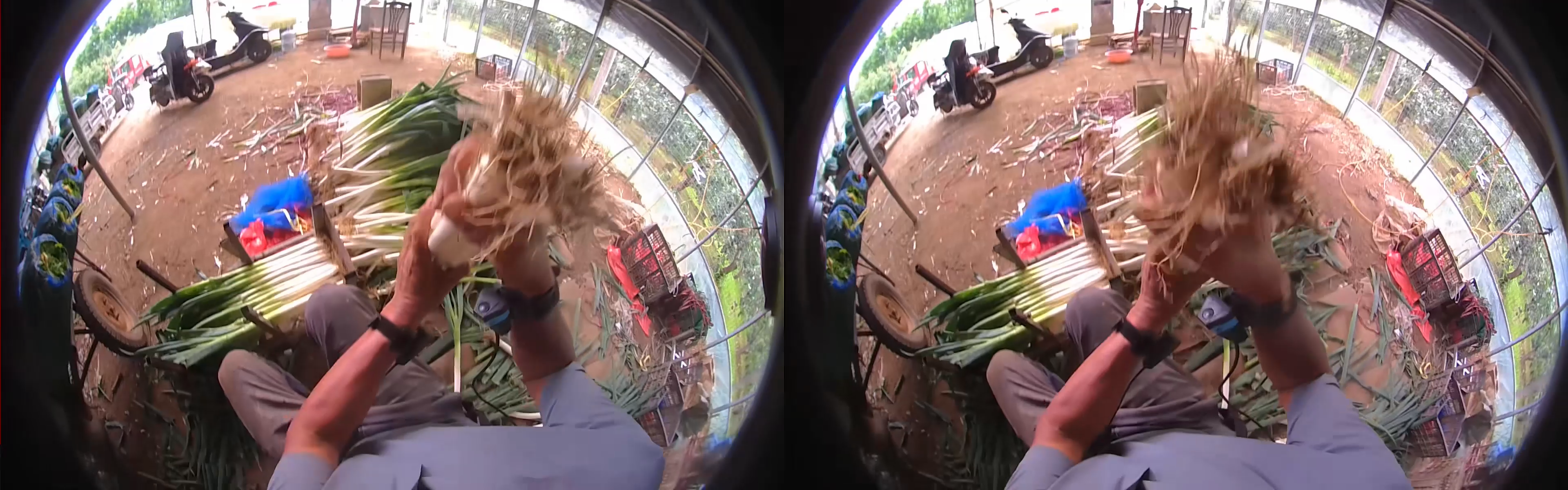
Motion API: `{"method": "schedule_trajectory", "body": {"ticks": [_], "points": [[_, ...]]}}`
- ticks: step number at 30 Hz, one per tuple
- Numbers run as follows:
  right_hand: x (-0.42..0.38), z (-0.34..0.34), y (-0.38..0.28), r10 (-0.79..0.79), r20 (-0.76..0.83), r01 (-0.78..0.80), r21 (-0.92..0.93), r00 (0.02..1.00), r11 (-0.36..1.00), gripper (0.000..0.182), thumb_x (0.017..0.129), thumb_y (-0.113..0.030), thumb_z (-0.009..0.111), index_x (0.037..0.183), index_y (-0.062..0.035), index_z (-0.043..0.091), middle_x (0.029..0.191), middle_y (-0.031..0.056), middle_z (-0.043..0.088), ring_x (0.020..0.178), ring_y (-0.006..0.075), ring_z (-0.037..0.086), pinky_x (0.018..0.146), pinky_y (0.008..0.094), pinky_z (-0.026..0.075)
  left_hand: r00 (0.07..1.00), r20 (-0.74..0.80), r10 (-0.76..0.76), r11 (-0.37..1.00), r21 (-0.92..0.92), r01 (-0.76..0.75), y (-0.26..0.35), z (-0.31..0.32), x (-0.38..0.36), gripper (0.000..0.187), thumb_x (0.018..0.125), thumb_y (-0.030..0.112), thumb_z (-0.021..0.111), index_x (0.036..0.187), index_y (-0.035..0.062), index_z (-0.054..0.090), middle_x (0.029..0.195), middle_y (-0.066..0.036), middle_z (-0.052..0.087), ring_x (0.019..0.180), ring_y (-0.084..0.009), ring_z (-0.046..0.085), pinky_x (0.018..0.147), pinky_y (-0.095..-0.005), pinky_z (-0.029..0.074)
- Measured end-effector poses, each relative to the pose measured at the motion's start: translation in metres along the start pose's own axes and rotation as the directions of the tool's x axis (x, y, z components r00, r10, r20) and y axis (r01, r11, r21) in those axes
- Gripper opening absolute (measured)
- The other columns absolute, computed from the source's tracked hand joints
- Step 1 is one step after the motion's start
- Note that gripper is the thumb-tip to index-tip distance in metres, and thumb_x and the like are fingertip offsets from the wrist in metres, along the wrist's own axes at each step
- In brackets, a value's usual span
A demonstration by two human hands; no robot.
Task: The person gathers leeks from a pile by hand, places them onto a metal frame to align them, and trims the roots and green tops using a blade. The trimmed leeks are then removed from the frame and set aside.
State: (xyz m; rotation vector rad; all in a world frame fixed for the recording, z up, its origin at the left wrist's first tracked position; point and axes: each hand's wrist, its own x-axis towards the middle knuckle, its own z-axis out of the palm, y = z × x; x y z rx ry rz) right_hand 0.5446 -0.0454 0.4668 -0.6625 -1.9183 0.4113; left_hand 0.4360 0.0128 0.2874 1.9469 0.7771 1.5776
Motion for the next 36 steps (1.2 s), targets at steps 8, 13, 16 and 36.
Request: {"method": "schedule_trajectory", "body": {"ticks": [8, 13, 16, 36], "points": [[0.083, 0.031, -0.067, 0.04, -0.031, -0.035, 0.138, 0.999, 0.99, 0.024, 0.09, -0.017, 0.068, 0.108, -0.0016, 0.064, 0.103, 0.0065, 0.068, 0.088, 0.0143, 0.067, 0.082, 0.0338, 0.055, 0.86, -0.417, -0.294, 0.946, -0.253, 0.201, 0.039, 0.002, 0.034, 0.065, 0.078, 0.019, 0.084, 0.132, 0.0059, 0.05, 0.111, -0.012, 0.067, 0.099, -0.0223, 0.067, 0.085, -0.0353, 0.054], [0.125, 0.018, -0.108, -0.175, 0.054, 0.144, 0.361, 0.983, 0.922, 0.042, 0.09, -0.038, 0.067, 0.116, -0.0055, 0.062, 0.1, 0.0076, 0.065, 0.098, 0.015, 0.064, 0.093, 0.0352, 0.052, 0.928, -0.283, -0.242, 0.945, -0.284, 0.16, 0.062, -0.042, 0.089, 0.045, 0.08, 0.014, 0.078, 0.119, 0.0087, 0.057, 0.097, -0.009, 0.07, 0.09, -0.019, 0.069, 0.077, -0.0346, 0.054], [0.153, 0.007, -0.145, -0.355, -0.073, 0.357, 0.353, 0.932, 0.865, 0.028, 0.1, -0.026, 0.053, 0.115, -0.0034, 0.061, 0.092, 0.0085, 0.064, 0.085, 0.0138, 0.065, 0.077, 0.0305, 0.058, 0.887, -0.442, 0.136, 0.991, 0.068, -0.118, 0.106, -0.105, 0.123, 0.051, 0.072, 0.015, 0.077, 0.117, 0.0086, 0.054, 0.098, -0.017, 0.068, 0.088, -0.0387, 0.067, 0.073, -0.047, 0.054], [0.076, 0.425, 0.152, 0.461, 0.429, -0.223, 0.872, 0.777, -0.435, 0.044, 0.092, -0.028, 0.073, 0.127, -0.0052, 0.058, 0.119, 0.0078, 0.065, 0.118, 0.0248, 0.056, 0.109, 0.0408, 0.04, 0.962, -0.037, -0.272, -0.112, 0.994, 0.006, -0.068, -0.526, -0.081, 0.053, 0.071, 0.014, 0.079, 0.122, 0.0097, 0.062, 0.1, -0.011, 0.068, 0.093, -0.0301, 0.065, 0.088, -0.044, 0.051]]}}
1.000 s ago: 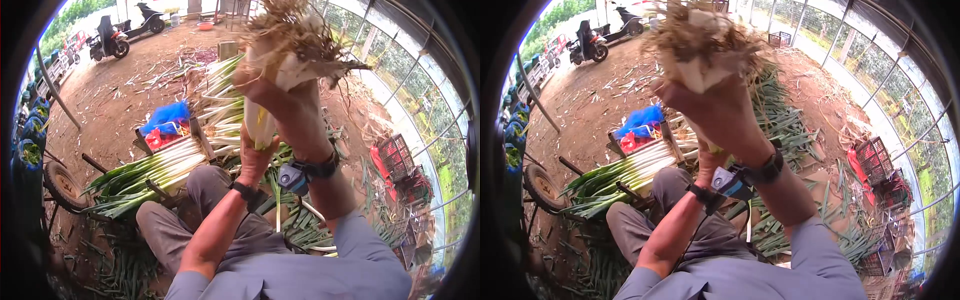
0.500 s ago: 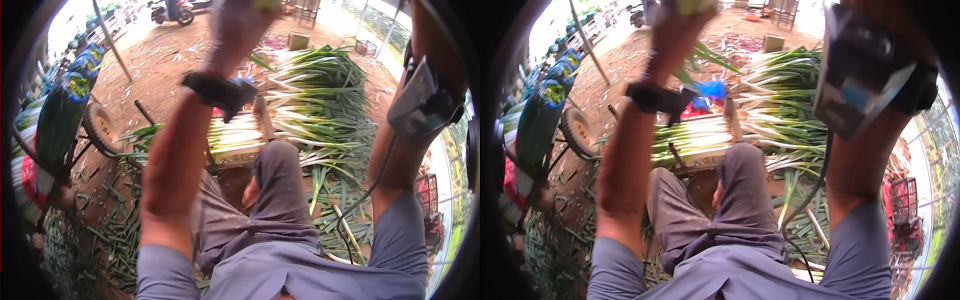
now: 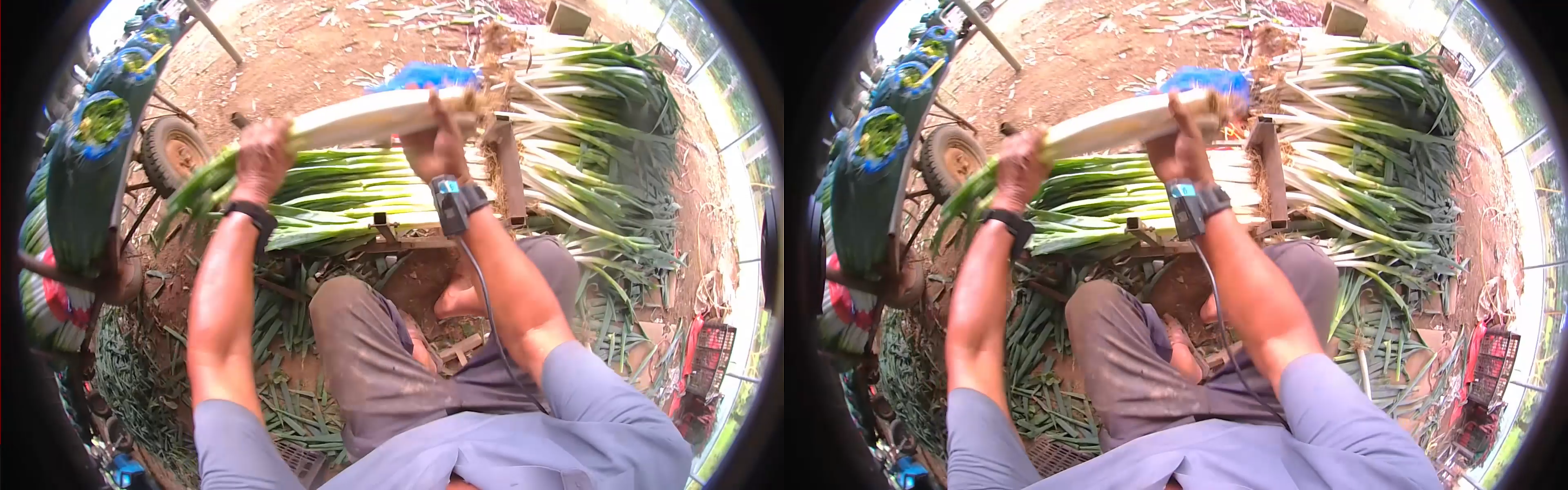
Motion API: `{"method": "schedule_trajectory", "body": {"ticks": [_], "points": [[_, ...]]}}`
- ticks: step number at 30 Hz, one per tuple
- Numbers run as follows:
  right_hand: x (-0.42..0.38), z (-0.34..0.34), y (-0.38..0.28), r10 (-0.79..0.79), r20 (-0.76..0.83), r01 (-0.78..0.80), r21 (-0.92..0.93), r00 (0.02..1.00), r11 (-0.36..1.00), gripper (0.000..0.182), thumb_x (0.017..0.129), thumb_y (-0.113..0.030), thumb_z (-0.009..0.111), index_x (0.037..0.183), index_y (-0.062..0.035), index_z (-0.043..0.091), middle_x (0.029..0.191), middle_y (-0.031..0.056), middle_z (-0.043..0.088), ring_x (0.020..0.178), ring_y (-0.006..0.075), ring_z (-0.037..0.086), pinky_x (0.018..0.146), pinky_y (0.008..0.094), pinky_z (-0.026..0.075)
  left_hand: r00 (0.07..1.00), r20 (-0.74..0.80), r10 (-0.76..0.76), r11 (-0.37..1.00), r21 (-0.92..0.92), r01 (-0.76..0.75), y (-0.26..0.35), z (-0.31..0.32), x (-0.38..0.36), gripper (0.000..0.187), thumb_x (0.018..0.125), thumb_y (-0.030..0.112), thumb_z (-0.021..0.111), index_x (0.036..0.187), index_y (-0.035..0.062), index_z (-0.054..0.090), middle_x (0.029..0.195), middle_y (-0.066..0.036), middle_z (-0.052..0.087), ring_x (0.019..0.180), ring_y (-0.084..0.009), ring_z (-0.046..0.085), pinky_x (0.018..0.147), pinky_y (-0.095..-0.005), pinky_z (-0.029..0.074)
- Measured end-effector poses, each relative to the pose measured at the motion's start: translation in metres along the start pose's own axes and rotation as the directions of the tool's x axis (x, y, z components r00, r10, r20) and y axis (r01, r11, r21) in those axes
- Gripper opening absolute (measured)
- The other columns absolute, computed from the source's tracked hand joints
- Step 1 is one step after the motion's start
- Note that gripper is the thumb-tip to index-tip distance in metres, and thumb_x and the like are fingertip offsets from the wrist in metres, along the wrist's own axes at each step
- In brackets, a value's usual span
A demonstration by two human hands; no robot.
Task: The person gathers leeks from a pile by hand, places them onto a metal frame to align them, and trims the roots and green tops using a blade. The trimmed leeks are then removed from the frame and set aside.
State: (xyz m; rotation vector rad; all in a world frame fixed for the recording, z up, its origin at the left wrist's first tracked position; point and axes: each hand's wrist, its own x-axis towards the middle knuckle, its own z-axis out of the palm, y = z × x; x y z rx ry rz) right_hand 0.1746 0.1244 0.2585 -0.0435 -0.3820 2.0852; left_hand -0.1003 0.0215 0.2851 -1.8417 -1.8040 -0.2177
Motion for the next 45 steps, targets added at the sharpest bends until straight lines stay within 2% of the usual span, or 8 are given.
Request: {"method": "schedule_trajectory", "body": {"ticks": [14, 18, 19, 20, 24, 26, 32, 45], "points": [[-0.059, -0.241, -0.039, 0.021, -0.895, -0.061, -0.007, 0.446, 0.998, 0.048, 0.101, -0.038, 0.058, 0.134, -0.0034, 0.053, 0.136, 0.0143, 0.059, 0.126, 0.0287, 0.055, 0.11, 0.0448, 0.04, 0.792, 0.526, 0.308, 0.847, -0.531, 0.023, 0.163, 0.161, -0.081, 0.068, 0.09, 0.052, 0.063, 0.146, 0.017, 0.047, 0.121, -0.016, 0.06, 0.113, -0.0345, 0.055, 0.1, -0.0482, 0.04], [-0.098, -0.282, -0.04, 0.103, -0.827, -0.316, -0.093, 0.553, 0.944, 0.051, 0.091, -0.062, 0.062, 0.085, -0.0121, 0.057, 0.054, -0.001, 0.047, 0.031, 0.0138, 0.033, 0.03, 0.0311, 0.025, 0.785, 0.507, 0.355, 0.821, -0.571, -0.002, 0.158, 0.164, -0.086, 0.065, 0.091, 0.05, 0.062, 0.145, 0.0169, 0.048, 0.122, -0.016, 0.06, 0.113, -0.0345, 0.056, 0.098, -0.0468, 0.041], [-0.104, -0.267, -0.046, 0.263, -0.909, -0.055, 0.259, 0.324, 0.964, 0.031, 0.096, -0.03, 0.068, 0.116, -0.0072, 0.063, 0.112, 0.0052, 0.069, 0.105, 0.021, 0.063, 0.096, 0.0314, 0.048, 0.777, 0.527, 0.345, 0.821, -0.571, 0.023, 0.158, 0.164, -0.083, 0.065, 0.091, 0.05, 0.062, 0.145, 0.0169, 0.049, 0.122, -0.016, 0.06, 0.113, -0.0347, 0.056, 0.098, -0.0468, 0.041], [-0.119, -0.257, -0.043, 0.242, -0.916, -0.045, 0.24, 0.319, 0.97, 0.031, 0.096, -0.03, 0.068, 0.116, -0.0072, 0.063, 0.112, 0.0052, 0.069, 0.105, 0.021, 0.063, 0.096, 0.0314, 0.048, 0.767, 0.546, 0.336, 0.82, -0.571, 0.047, 0.159, 0.164, -0.081, 0.064, 0.091, 0.049, 0.062, 0.145, 0.0169, 0.049, 0.123, -0.016, 0.06, 0.113, -0.0349, 0.056, 0.098, -0.0469, 0.041], [-0.14, -0.156, 0.0, -0.387, -0.713, -0.275, -0.623, 0.585, 0.732, 0.04, 0.099, -0.017, 0.061, 0.133, 0.003, 0.052, 0.126, 0.0114, 0.061, 0.12, 0.0257, 0.057, 0.106, 0.0325, 0.042, 0.775, 0.55, 0.311, 0.81, -0.58, 0.087, 0.16, 0.167, -0.081, 0.064, 0.088, 0.044, 0.068, 0.142, 0.0149, 0.051, 0.12, -0.015, 0.059, 0.112, -0.0349, 0.056, 0.096, -0.048, 0.042], [-0.134, -0.157, 0.005, -0.523, -0.195, -0.26, -0.964, 0.83, -0.055, 0.047, 0.096, -0.012, 0.058, 0.142, -0.0055, 0.049, 0.145, 0.0184, 0.048, 0.138, 0.0325, 0.044, 0.115, 0.0395, 0.033, 0.791, 0.528, 0.31, 0.805, -0.588, 0.077, 0.162, 0.167, -0.081, 0.063, 0.087, 0.042, 0.069, 0.141, 0.015, 0.052, 0.119, -0.015, 0.06, 0.111, -0.0354, 0.056, 0.095, -0.0475, 0.042], [-0.085, -0.251, -0.002, -0.08, 0.167, 0.02, -0.523, 0.983, -0.852, 0.042, 0.096, -0.032, 0.059, 0.134, -0.0131, 0.057, 0.137, 0.0141, 0.054, 0.137, 0.0318, 0.043, 0.117, 0.0524, 0.026, 0.803, 0.542, 0.248, 0.806, -0.576, 0.14, 0.162, 0.16, -0.078, 0.061, 0.086, 0.047, 0.07, 0.135, 0.0132, 0.057, 0.113, -0.016, 0.061, 0.108, -0.0354, 0.057, 0.095, -0.0468, 0.043], [-0.113, -0.231, -0.015, 0.0, 0.074, 0.047, -0.636, 0.997, -0.771, 0.027, 0.095, -0.026, 0.06, 0.119, -0.0154, 0.064, 0.113, 0.0082, 0.06, 0.116, 0.0273, 0.054, 0.112, 0.0506, 0.031, 0.859, 0.471, 0.198, 0.818, -0.563, 0.12, 0.161, 0.15, -0.093, 0.049, 0.088, 0.047, 0.067, 0.128, 0.0201, 0.066, 0.113, -0.014, 0.062, 0.105, -0.0327, 0.058, 0.092, -0.0467, 0.045]]}}
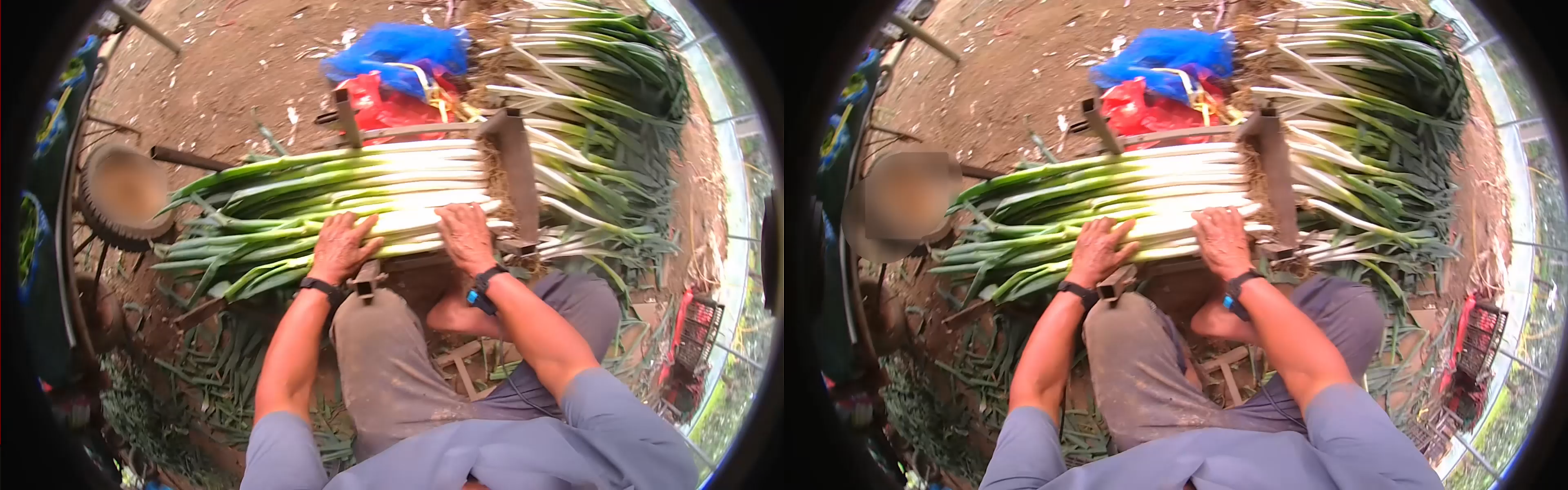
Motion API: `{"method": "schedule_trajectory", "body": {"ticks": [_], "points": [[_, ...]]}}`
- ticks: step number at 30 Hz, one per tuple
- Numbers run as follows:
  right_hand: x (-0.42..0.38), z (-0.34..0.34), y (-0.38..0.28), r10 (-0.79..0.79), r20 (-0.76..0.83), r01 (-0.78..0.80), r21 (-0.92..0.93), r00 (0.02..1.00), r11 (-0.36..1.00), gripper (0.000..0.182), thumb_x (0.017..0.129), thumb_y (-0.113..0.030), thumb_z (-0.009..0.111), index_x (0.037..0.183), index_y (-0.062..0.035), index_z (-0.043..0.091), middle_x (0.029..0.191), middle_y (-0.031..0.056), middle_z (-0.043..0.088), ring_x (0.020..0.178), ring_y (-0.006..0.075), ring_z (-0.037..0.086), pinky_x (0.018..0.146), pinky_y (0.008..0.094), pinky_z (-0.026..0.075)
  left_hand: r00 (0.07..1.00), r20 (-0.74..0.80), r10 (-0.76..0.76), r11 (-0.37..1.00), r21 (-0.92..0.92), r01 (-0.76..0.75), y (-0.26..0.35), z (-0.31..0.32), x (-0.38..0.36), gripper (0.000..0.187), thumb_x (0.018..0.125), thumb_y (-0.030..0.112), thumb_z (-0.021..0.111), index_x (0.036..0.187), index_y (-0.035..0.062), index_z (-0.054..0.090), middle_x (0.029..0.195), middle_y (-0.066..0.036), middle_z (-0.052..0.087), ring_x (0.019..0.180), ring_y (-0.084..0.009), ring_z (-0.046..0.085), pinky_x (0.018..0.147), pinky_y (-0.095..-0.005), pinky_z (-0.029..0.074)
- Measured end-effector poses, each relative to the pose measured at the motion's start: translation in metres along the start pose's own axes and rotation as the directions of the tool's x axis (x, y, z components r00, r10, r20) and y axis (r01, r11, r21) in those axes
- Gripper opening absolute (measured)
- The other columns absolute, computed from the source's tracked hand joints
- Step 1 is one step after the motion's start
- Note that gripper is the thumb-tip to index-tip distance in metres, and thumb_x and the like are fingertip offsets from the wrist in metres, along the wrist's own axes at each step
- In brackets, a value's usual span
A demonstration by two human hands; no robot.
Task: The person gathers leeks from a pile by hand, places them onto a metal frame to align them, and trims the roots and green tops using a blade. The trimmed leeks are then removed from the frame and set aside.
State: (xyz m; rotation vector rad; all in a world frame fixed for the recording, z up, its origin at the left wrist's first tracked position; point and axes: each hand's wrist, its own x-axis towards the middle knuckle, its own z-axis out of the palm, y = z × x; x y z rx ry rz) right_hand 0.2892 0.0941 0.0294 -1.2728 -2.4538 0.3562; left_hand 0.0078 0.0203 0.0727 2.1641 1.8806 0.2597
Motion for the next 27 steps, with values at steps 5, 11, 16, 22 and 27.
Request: {"method": "schedule_trajectory", "body": {"ticks": [5, 11, 16, 22, 27], "points": [[0.009, -0.01, -0.01, 0.17, 0.249, -0.19, 0.059, 0.953, 0.98, 0.029, 0.093, -0.027, 0.059, 0.118, -0.0139, 0.064, 0.111, 0.0093, 0.06, 0.111, 0.0282, 0.053, 0.107, 0.0491, 0.034, 0.996, -0.092, 0.018, 1.0, -0.01, -0.019, -0.006, 0.014, -0.006, 0.047, 0.087, 0.043, 0.068, 0.127, 0.017, 0.067, 0.109, -0.013, 0.061, 0.104, -0.0327, 0.056, 0.093, -0.0458, 0.043], [0.024, -0.007, -0.002, 0.072, 0.037, -0.077, 0.163, 0.997, 0.984, 0.04, 0.096, -0.029, 0.055, 0.13, -0.0101, 0.06, 0.101, 0.0152, 0.065, 0.105, 0.0318, 0.06, 0.107, 0.0466, 0.035, 0.999, 0.031, 0.017, 0.999, 0.051, -0.019, -0.009, 0.011, 0.005, 0.048, 0.088, 0.042, 0.067, 0.131, 0.0221, 0.062, 0.113, -0.012, 0.061, 0.105, -0.0324, 0.057, 0.093, -0.0463, 0.042], [0.071, -0.125, 0.047, 0.092, 0.64, -0.595, 0.639, 0.763, 0.486, 0.049, 0.104, -0.042, 0.051, 0.138, -0.0073, 0.056, 0.12, 0.0074, 0.067, 0.11, 0.0159, 0.061, 0.094, 0.0376, 0.05, 0.999, -0.013, 0.032, 0.993, 0.112, -0.031, -0.024, 0.033, 0.002, 0.049, 0.089, 0.046, 0.065, 0.133, 0.0254, 0.058, 0.115, -0.012, 0.061, 0.107, -0.0327, 0.057, 0.09, -0.0478, 0.043], [-0.017, -0.309, 0.144, 0.663, 0.233, -0.618, 0.656, 0.712, 0.433, 0.04, 0.106, -0.035, 0.048, 0.13, -0.0035, 0.057, 0.104, 0.009, 0.068, 0.088, 0.0175, 0.068, 0.081, 0.0329, 0.057, 1.0, -0.006, 0.014, 0.993, 0.117, -0.014, -0.02, 0.029, 0.0, 0.048, 0.093, 0.045, 0.061, 0.136, 0.0244, 0.056, 0.117, -0.014, 0.061, 0.11, -0.0342, 0.057, 0.093, -0.0489, 0.042], [-0.163, -0.197, 0.229, 0.853, 0.379, -0.656, 0.753, 0.358, -0.06, 0.026, 0.101, -0.024, 0.057, 0.116, -0.0029, 0.058, 0.093, 0.0105, 0.068, 0.075, 0.0195, 0.07, 0.064, 0.0327, 0.059, 0.999, 0.04, 0.008, 0.991, 0.134, -0.013, -0.025, 0.028, 0.003, 0.049, 0.094, 0.043, 0.061, 0.138, 0.0231, 0.056, 0.116, -0.015, 0.061, 0.11, -0.0355, 0.056, 0.094, -0.0491, 0.042]]}}
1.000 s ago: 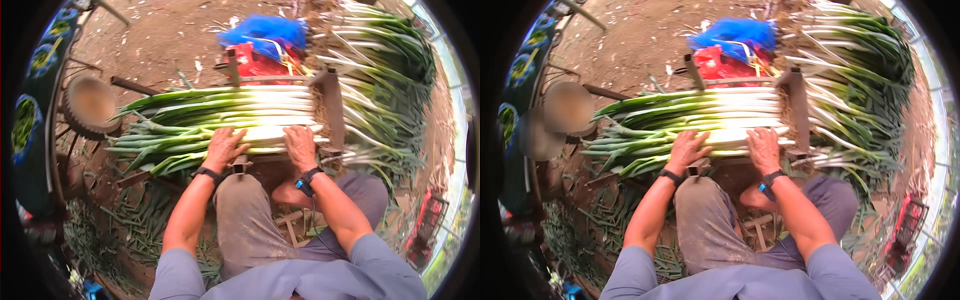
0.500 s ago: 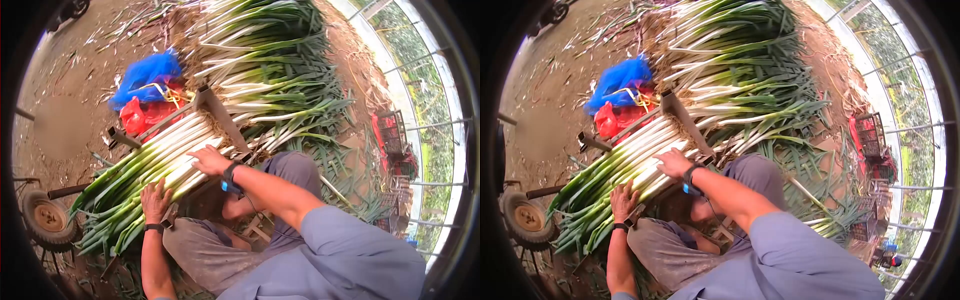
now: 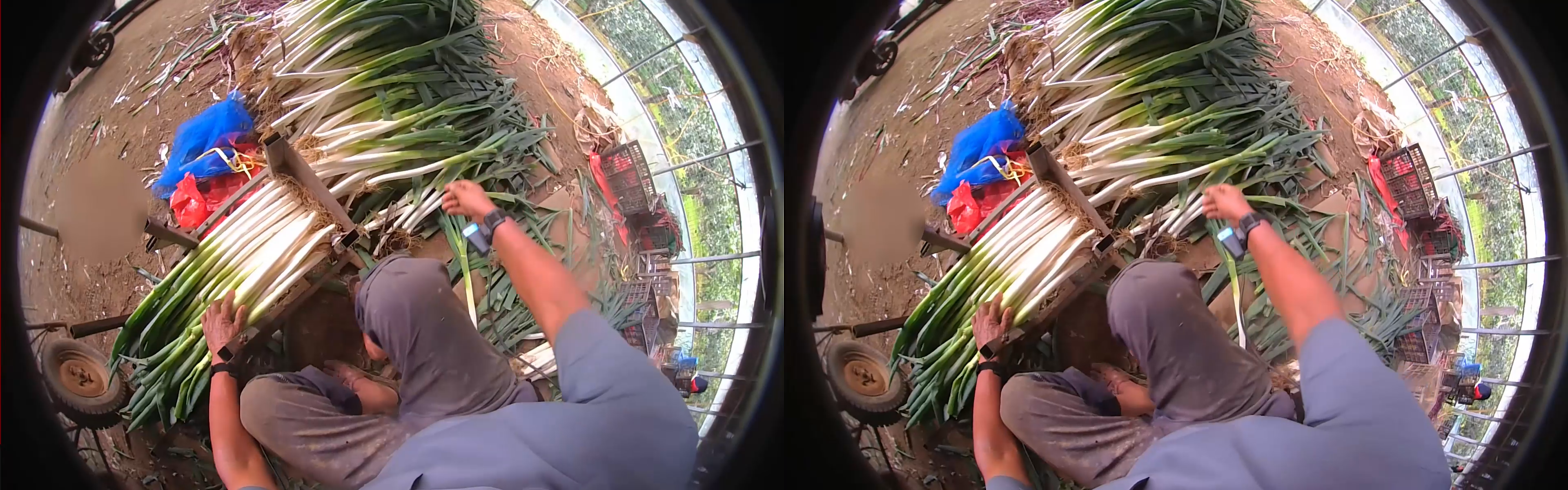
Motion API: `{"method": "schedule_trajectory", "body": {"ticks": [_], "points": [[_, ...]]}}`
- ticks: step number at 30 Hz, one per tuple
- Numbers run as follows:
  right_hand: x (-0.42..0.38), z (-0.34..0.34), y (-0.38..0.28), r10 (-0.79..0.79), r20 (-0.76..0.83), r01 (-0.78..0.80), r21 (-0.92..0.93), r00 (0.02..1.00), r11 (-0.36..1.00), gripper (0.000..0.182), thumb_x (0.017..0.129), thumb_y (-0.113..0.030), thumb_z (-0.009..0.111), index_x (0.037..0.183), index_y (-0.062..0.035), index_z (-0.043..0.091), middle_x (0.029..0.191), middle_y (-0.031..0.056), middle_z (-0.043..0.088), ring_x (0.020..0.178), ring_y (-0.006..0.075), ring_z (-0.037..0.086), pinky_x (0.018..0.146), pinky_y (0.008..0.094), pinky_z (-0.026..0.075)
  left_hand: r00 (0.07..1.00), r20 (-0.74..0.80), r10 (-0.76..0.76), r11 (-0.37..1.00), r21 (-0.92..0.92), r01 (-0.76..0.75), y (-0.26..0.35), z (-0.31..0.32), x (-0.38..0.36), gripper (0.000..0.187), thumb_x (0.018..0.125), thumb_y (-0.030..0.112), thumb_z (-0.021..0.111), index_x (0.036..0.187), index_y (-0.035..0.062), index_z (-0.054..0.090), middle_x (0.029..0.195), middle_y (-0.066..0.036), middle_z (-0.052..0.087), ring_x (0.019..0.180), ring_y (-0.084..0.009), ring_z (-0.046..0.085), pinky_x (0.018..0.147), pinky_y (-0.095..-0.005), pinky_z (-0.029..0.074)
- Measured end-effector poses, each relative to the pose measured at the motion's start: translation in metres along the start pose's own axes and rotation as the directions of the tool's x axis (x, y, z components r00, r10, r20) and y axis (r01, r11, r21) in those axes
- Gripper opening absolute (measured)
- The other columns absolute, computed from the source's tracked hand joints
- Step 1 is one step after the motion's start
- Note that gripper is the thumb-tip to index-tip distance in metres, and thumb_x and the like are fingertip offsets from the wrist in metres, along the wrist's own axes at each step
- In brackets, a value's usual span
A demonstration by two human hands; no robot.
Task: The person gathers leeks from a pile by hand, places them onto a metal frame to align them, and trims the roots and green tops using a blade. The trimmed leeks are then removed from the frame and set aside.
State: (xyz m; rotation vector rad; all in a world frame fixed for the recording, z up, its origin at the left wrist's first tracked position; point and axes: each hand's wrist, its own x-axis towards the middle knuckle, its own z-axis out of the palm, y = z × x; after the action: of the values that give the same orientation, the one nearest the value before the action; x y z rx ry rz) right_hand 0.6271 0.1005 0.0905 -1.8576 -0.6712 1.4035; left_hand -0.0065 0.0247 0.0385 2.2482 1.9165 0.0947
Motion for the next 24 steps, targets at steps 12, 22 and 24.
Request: {"method": "schedule_trajectory", "body": {"ticks": [12, 22, 24], "points": [[0.134, 0.05, 0.181, 0.206, -0.365, -0.11, 0.265, 0.908, 0.958, 0.043, 0.083, -0.02, 0.076, 0.112, 0.0069, 0.059, 0.093, 0.0141, 0.067, 0.074, 0.0228, 0.057, 0.067, 0.045, 0.046, 1.0, -0.003, 0.031, 0.999, -0.021, -0.031, 0.003, -0.01, -0.004, 0.051, 0.092, 0.041, 0.063, 0.138, 0.0177, 0.056, 0.117, -0.013, 0.059, 0.109, -0.0353, 0.055, 0.096, -0.0477, 0.04], [0.154, 0.087, 0.147, 0.335, -0.506, -0.145, 0.376, 0.795, 0.915, 0.091, 0.069, -0.028, 0.088, 0.137, 0.0124, 0.045, 0.13, 0.0238, 0.058, 0.111, 0.033, 0.062, 0.091, 0.0452, 0.052, 0.999, 0.037, 0.01, 1.0, 0.006, -0.01, 0.01, -0.017, -0.001, 0.05, 0.091, 0.036, 0.063, 0.136, 0.016, 0.057, 0.117, -0.015, 0.058, 0.109, -0.0368, 0.054, 0.098, -0.0484, 0.039], [0.167, 0.084, 0.144, 0.457, -0.481, -0.265, 0.415, 0.748, 0.87, 0.087, 0.069, -0.029, 0.088, 0.134, 0.0121, 0.049, 0.13, 0.0234, 0.059, 0.111, 0.0318, 0.062, 0.091, 0.0431, 0.051, 0.999, 0.038, 0.004, 1.0, 0.015, -0.004, 0.01, -0.017, -0.002, 0.05, 0.091, 0.036, 0.063, 0.136, 0.016, 0.057, 0.117, -0.015, 0.058, 0.109, -0.0369, 0.054, 0.098, -0.0483, 0.039]]}}
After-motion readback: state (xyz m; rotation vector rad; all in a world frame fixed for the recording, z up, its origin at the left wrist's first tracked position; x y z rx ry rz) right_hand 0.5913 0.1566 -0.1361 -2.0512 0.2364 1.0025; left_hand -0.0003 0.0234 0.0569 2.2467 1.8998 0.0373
